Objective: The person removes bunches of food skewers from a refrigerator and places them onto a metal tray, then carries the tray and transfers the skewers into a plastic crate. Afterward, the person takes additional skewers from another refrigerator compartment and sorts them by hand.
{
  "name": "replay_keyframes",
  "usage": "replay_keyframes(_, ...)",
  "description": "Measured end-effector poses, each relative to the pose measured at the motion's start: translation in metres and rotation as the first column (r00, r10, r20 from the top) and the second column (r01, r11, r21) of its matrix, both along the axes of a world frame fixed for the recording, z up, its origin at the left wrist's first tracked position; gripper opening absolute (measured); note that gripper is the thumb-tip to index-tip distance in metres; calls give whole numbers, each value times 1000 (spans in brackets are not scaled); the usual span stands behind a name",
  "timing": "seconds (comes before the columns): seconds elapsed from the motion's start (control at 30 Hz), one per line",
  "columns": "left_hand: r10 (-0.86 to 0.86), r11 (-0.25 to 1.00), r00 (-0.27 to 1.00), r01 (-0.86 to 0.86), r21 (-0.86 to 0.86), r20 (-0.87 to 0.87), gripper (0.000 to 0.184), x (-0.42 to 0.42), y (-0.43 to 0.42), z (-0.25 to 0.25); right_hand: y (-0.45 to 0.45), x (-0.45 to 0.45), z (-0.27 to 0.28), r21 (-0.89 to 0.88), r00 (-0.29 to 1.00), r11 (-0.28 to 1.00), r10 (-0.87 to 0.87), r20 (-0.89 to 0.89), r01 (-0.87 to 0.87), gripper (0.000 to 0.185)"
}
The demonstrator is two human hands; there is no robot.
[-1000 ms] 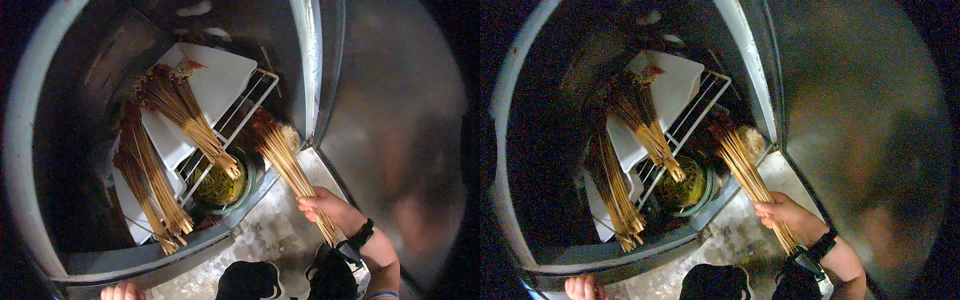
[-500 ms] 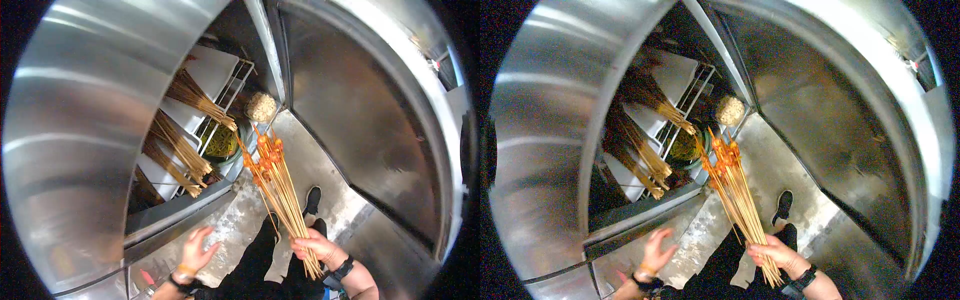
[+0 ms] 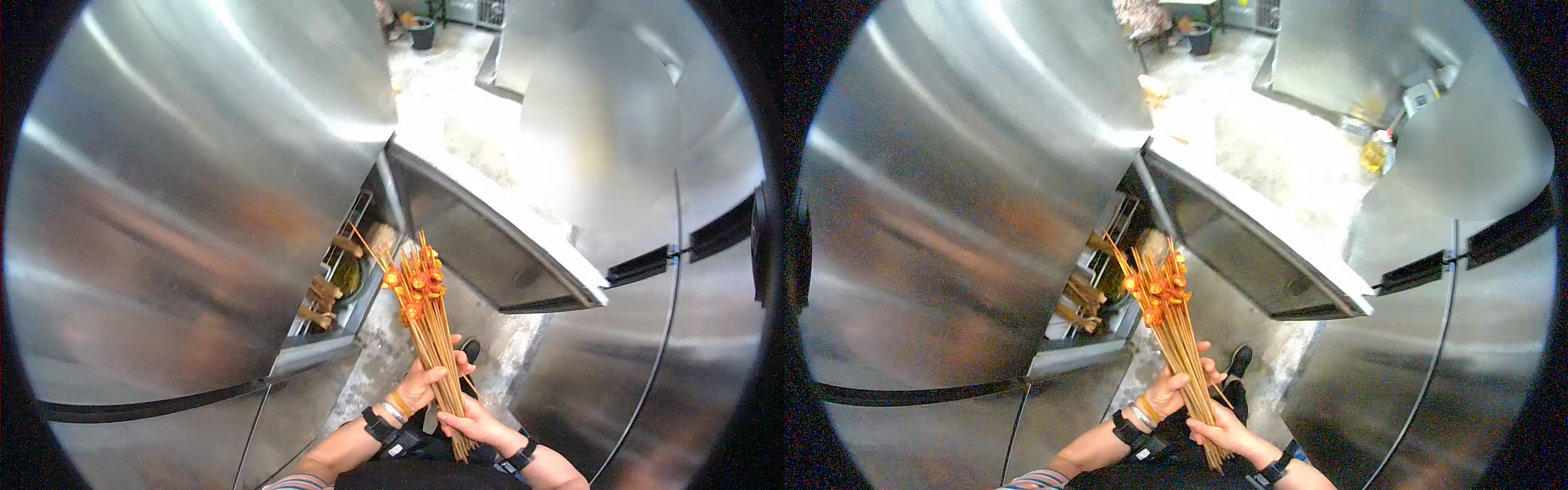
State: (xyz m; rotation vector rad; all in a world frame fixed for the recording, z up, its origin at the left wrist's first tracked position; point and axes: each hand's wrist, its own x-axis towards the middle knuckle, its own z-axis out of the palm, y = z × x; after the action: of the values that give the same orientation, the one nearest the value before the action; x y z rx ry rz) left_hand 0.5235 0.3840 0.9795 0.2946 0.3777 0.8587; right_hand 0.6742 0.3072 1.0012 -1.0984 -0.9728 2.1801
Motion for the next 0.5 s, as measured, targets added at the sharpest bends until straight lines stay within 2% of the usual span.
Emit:
replay_keyframes(0.03,-23,999,1000,23,26,12,84,5,3,14,1,1,10,31,999,999,-32,-12,32,21)
replay_keyframes(0.13,-16,983,934,79,163,-357,64,17,9,55,8,4,16,105,994,989,-105,-15,106,18)
replay_keyframes(0.17,-7,977,937,80,196,-349,64,22,16,62,12,3,10,132,991,983,-122,-62,129,18)
replay_keyframes(0.2,36,978,904,55,199,-427,57,27,20,69,14,1,9,152,984,976,-137,-111,153,18)
replay_keyframes(0.23,79,978,863,30,205,-500,49,31,25,77,21,3,21,144,991,981,-126,-46,131,22)
replay_keyframes(0.27,120,977,814,4,212,-568,41,35,31,85,25,5,24,200,993,972,-117,-21,119,38)
replay_keyframes(0.3,204,964,753,-41,264,-625,35,38,36,93,28,10,22,250,997,968,-34,66,17,46)
replay_keyframes(0.33,211,960,758,-43,276,-617,35,40,41,98,27,17,16,283,986,955,49,160,-94,55)
replay_keyframes(0.37,391,884,561,-7,468,-730,34,38,47,101,26,22,6,260,956,949,104,276,-178,55)
replay_keyframes(0.4,573,776,328,78,626,-751,34,35,54,105,26,43,0,288,916,943,42,398,-169,47)
replay_keyframes(0.43,646,718,261,110,687,-717,44,27,59,107,31,61,15,317,861,934,-21,508,-165,40)
replay_keyframes(0.47,658,711,252,102,695,-710,44,20,64,118,48,73,63,484,774,875,-304,555,-3,24)
replay_keyframes(0.5,666,694,225,164,702,-711,42,11,63,130,62,98,64,691,624,710,-603,498,135,22)
